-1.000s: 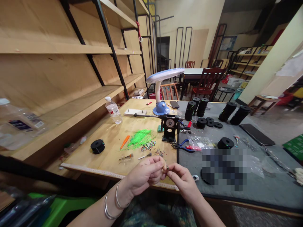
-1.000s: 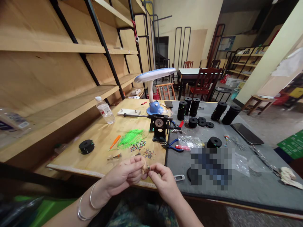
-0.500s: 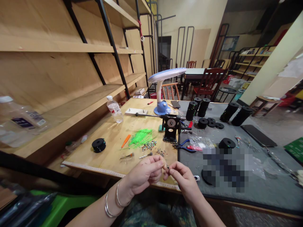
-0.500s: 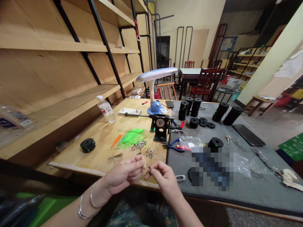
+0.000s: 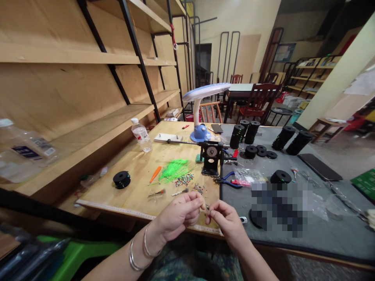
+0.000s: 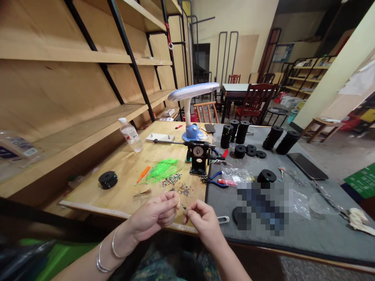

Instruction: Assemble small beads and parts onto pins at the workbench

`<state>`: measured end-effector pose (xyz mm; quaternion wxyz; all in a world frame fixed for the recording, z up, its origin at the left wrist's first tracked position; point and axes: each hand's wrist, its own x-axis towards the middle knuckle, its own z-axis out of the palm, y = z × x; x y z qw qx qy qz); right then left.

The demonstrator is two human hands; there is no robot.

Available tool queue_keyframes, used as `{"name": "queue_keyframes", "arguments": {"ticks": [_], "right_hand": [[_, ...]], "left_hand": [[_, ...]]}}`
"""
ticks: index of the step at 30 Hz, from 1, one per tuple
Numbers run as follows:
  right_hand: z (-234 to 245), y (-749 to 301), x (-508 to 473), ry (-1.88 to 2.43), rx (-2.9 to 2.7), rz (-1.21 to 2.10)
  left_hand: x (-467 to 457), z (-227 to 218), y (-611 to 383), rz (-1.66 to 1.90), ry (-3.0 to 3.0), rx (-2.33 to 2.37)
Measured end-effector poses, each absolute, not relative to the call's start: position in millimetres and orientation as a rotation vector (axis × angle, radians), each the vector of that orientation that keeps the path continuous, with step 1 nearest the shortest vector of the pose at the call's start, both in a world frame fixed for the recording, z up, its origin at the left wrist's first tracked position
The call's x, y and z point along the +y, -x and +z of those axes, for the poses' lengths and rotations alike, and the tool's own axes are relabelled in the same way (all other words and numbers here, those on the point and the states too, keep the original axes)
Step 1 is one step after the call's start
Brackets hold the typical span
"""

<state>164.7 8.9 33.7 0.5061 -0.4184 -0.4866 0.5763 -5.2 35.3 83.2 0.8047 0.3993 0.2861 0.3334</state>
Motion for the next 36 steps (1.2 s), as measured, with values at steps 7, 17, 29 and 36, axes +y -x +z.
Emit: {"name": "queue_keyframes", "arguments": {"ticks": [7,17,29,36], "right_hand": [[24.3,-165.3,7.9,1.045,-1.161,1.387],[23.0,-168.0,6.4,1.004,-1.239,1.371],[32.2,-163.5,5.8,0.841,-1.152,1.457],[30.5,-164.9,6.9,0.874,-1.164,1.46]], "left_hand": [[34.9,87.0,5.0,0.703,-0.856,0.621],[32.9,89.9,2.9,0.663,-0.883,0.637],[32.2,85.2,2.5,0.645,-0.894,0.653],[34.6,82.8,2.9,0.656,-0.842,0.634]]}}
